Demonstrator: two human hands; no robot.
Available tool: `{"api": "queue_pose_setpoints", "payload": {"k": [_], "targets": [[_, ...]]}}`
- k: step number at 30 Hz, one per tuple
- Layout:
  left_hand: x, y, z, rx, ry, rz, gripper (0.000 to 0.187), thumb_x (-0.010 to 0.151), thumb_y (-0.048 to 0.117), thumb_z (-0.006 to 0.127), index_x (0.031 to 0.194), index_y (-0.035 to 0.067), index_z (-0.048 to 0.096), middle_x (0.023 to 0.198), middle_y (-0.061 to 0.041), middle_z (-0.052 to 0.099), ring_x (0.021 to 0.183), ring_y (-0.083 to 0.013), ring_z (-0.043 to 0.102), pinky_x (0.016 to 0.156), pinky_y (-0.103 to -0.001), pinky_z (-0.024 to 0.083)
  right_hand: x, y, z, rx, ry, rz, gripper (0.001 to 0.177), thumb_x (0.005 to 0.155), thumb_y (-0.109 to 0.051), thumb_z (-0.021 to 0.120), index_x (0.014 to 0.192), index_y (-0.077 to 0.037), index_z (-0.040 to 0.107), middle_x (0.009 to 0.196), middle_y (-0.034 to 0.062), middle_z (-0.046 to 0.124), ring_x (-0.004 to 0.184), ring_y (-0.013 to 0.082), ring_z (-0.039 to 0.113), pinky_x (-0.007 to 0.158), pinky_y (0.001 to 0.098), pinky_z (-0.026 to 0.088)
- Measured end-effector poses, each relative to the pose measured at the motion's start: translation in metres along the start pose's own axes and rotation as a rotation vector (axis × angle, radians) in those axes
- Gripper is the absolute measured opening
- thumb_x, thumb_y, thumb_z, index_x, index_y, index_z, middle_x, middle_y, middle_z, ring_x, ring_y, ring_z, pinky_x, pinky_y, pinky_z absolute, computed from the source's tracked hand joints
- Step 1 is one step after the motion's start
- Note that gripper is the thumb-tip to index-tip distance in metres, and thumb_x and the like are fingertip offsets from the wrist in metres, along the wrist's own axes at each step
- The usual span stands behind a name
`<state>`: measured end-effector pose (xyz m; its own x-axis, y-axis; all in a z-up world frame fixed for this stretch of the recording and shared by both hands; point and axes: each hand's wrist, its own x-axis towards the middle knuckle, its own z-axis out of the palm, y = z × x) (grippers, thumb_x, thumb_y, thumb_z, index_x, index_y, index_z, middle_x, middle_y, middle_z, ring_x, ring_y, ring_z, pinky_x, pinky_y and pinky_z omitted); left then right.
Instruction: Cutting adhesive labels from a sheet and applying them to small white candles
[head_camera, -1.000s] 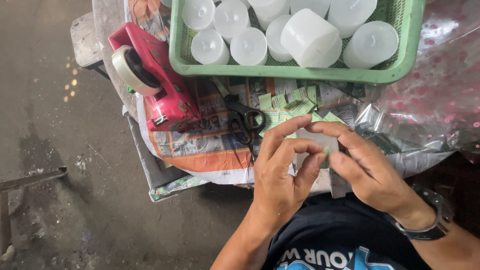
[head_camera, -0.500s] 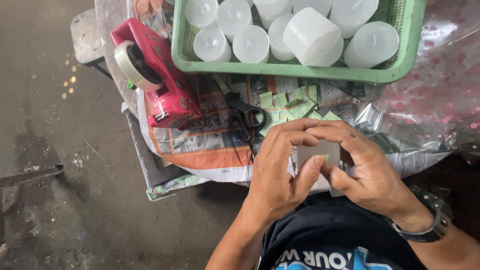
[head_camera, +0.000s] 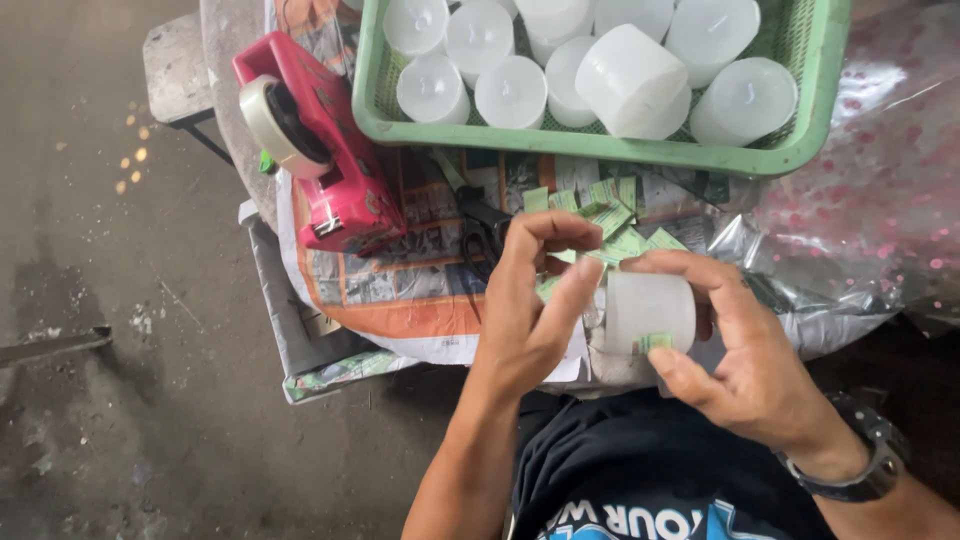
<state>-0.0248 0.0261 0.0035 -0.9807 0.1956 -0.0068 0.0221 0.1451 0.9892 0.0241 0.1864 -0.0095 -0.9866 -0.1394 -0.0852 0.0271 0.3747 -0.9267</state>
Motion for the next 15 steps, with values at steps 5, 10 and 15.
{"api": "queue_pose_setpoints", "payload": {"k": [5, 10, 15], "targets": [[-0.013, -0.005, -0.007, 0.11, -0.404, 0.088, 0.064, 0.075, 0.045, 0.052, 0.121, 0.005, 0.037, 0.117, -0.012, 0.045, 0.105, -0.0217, 0.05, 0.092, -0.032, 0.042, 0.0, 0.003, -0.007, 0.234, -0.018, 0.004, 0.049, 0.072, -0.02, 0.05, 0.117, -0.004, 0.038, 0.123, 0.0115, 0.047, 0.108, 0.0171, 0.05, 0.087, 0.027, 0.042], [-0.018, 0.002, -0.003, 0.212, -0.36, 0.111, 0.05, 0.075, 0.029, 0.056, 0.118, 0.01, 0.039, 0.11, -0.006, 0.049, 0.091, -0.0174, 0.05, 0.073, -0.026, 0.045, 0.001, 0.012, 0.001, 0.286, 0.032, -0.034, 0.042, 0.076, -0.026, 0.046, 0.11, -0.004, 0.038, 0.115, 0.0119, 0.045, 0.109, 0.0185, 0.046, 0.088, 0.0284, 0.04], [-0.022, 0.005, -0.003, 0.31, -0.397, 0.198, 0.05, 0.072, 0.025, 0.06, 0.116, 0.013, 0.039, 0.111, -0.007, 0.049, 0.098, -0.0214, 0.052, 0.072, -0.03, 0.045, 0.009, 0.014, -0.001, 0.403, -0.004, 0.118, 0.036, 0.08, -0.031, 0.039, 0.102, -0.004, 0.045, 0.104, 0.0062, 0.046, 0.097, 0.0135, 0.046, 0.081, 0.026, 0.038]]}}
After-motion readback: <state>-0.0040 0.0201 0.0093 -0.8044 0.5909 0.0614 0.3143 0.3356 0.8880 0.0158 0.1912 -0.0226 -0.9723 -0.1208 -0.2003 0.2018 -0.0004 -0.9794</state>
